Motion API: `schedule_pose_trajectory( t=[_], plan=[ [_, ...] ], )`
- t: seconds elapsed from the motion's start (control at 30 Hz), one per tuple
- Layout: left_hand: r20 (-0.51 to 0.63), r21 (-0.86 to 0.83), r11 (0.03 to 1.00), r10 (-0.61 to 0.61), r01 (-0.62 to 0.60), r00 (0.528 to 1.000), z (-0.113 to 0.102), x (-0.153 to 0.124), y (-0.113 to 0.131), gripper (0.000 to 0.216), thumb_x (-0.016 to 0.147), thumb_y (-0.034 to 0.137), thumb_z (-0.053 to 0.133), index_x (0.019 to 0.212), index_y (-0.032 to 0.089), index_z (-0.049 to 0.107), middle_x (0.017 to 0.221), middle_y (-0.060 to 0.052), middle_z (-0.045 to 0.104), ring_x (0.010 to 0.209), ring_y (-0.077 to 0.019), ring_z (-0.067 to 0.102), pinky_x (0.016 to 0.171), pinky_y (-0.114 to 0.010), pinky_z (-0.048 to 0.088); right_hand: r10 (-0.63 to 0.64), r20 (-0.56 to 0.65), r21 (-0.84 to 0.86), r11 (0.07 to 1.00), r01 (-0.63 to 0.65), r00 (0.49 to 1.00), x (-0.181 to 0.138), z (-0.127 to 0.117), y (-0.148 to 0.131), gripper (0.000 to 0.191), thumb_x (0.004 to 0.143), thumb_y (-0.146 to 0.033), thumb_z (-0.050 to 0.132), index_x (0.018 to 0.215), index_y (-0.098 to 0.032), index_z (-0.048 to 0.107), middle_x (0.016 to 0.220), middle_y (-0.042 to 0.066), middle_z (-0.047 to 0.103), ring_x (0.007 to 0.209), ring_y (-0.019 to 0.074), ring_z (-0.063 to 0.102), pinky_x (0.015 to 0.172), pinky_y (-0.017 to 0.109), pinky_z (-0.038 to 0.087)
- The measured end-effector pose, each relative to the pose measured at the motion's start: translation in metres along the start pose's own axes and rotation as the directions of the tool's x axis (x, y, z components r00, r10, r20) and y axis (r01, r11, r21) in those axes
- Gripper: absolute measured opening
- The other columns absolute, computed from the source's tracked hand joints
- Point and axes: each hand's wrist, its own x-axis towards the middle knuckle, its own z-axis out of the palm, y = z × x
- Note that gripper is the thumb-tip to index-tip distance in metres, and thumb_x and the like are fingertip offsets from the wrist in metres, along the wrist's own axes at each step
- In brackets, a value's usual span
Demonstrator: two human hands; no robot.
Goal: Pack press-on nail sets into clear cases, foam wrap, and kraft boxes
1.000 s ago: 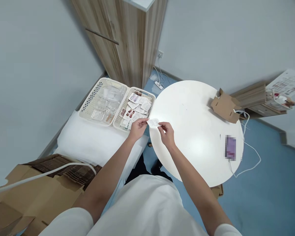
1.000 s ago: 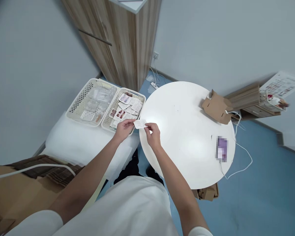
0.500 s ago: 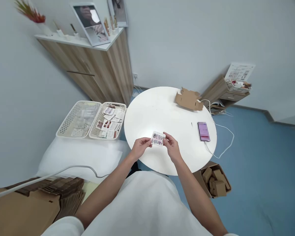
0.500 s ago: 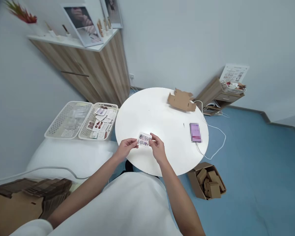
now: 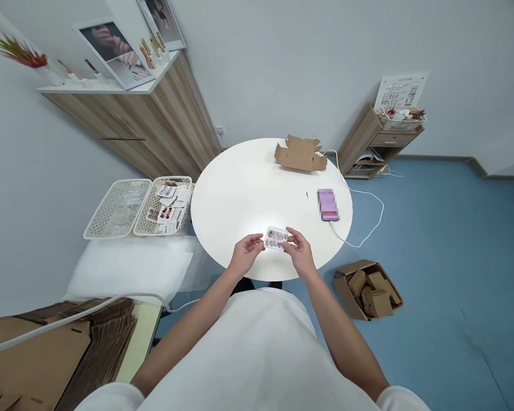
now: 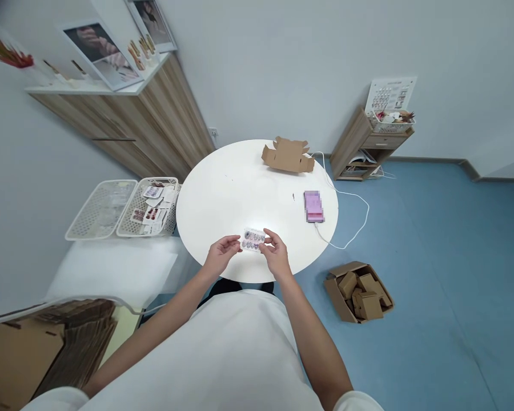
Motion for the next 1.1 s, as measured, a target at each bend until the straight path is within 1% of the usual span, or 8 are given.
schedule_pose_trajectory(
  t=[0.17, 0.37, 0.47, 0.57, 0.73, 0.9, 1.0, 1.1],
  plan=[
    [-0.017, 0.053, 0.998, 0.028, -0.027, 0.999, 0.004, -0.001, -0.005, 0.038, 0.069, 0.03, 0.062, 0.104, 0.017, 0.057, 0.083, -0.003, 0.061, 0.07, -0.0109, 0.059, 0.073, -0.03, 0.047, 0.02, 0.047, -0.014, 1.0, -0.019, 0.999, -0.004, -0.007, 0.012, 0.05, 0.066, -0.031, 0.062, 0.114, -0.027, 0.052, 0.085, -0.001, 0.05, 0.064, 0.0086, 0.054, 0.068, 0.029, 0.046],
    [0.169, 0.181, 0.974, 0.108, -0.139, 0.98, 0.001, 0.002, -0.014, 0.063, 0.064, 0.026, 0.067, 0.123, 0.025, 0.044, 0.092, -0.002, 0.054, 0.066, -0.0082, 0.058, 0.07, -0.028, 0.048, 0.032, 0.005, -0.058, 0.998, -0.032, 0.999, -0.003, -0.01, 0.015, 0.056, 0.066, -0.035, 0.062, 0.118, -0.024, 0.047, 0.084, 0.001, 0.053, 0.07, 0.0131, 0.057, 0.07, 0.032, 0.046],
    [0.248, 0.25, 0.94, 0.17, -0.233, 0.954, -0.005, 0.006, -0.015, 0.066, 0.064, 0.021, 0.067, 0.125, 0.029, 0.042, 0.094, -0.001, 0.051, 0.067, -0.0079, 0.056, 0.073, -0.029, 0.048, 0.053, -0.032, -0.07, 0.996, -0.055, 0.998, 0.0, -0.006, 0.013, 0.048, 0.065, -0.035, 0.063, 0.11, -0.022, 0.052, 0.083, 0.002, 0.055, 0.071, 0.0143, 0.057, 0.07, 0.034, 0.047],
    [0.263, 0.291, 0.913, 0.21, -0.285, 0.942, -0.012, 0.011, -0.014, 0.065, 0.064, 0.018, 0.067, 0.123, 0.029, 0.043, 0.094, -0.001, 0.05, 0.068, -0.0085, 0.054, 0.074, -0.031, 0.048, 0.066, -0.041, -0.063, 0.996, -0.068, 0.997, 0.004, 0.002, 0.012, 0.041, 0.065, -0.036, 0.064, 0.102, -0.021, 0.056, 0.084, 0.003, 0.057, 0.072, 0.0151, 0.057, 0.071, 0.035, 0.047],
    [0.247, 0.321, 0.903, 0.212, -0.286, 0.945, -0.029, 0.018, -0.008, 0.063, 0.064, 0.018, 0.067, 0.121, 0.029, 0.044, 0.094, -0.002, 0.05, 0.069, -0.01, 0.054, 0.075, -0.032, 0.048, 0.068, -0.02, -0.055, 0.996, -0.069, 0.998, 0.009, 0.021, 0.008, 0.04, 0.065, -0.037, 0.063, 0.101, -0.021, 0.056, 0.087, 0.005, 0.059, 0.078, 0.0171, 0.057, 0.075, 0.037, 0.047],
    [0.268, 0.313, 0.9, 0.223, -0.304, 0.937, -0.048, 0.028, 0.001, 0.059, 0.063, 0.022, 0.068, 0.118, 0.029, 0.048, 0.096, -0.003, 0.05, 0.073, -0.0118, 0.054, 0.076, -0.033, 0.048, 0.083, 0.031, -0.067, 0.994, -0.081, 0.996, 0.009, 0.036, 0.003, 0.046, 0.065, -0.038, 0.064, 0.108, -0.023, 0.055, 0.099, 0.005, 0.056, 0.076, 0.0148, 0.059, 0.077, 0.036, 0.047],
    [0.274, 0.279, 0.912, 0.223, -0.299, 0.935, -0.051, 0.036, 0.005, 0.059, 0.064, 0.023, 0.067, 0.119, 0.028, 0.047, 0.094, -0.002, 0.051, 0.073, -0.0113, 0.055, 0.077, -0.033, 0.047, 0.105, 0.013, -0.063, 0.993, -0.104, 0.994, 0.008, 0.04, 0.003, 0.047, 0.064, -0.037, 0.065, 0.108, -0.023, 0.054, 0.087, 0.001, 0.056, 0.068, 0.0136, 0.06, 0.075, 0.037, 0.048],
    [0.297, 0.232, 0.938, 0.185, -0.259, 0.937, -0.048, 0.039, 0.005, 0.066, 0.065, 0.025, 0.067, 0.125, 0.029, 0.041, 0.094, -0.002, 0.052, 0.072, -0.0103, 0.056, 0.077, -0.032, 0.047, 0.088, -0.081, -0.041, 0.995, -0.092, 0.993, 0.005, 0.041, 0.005, 0.042, 0.065, -0.035, 0.064, 0.104, -0.022, 0.054, 0.073, -0.002, 0.054, 0.066, 0.0144, 0.06, 0.075, 0.037, 0.047]
  ],
)
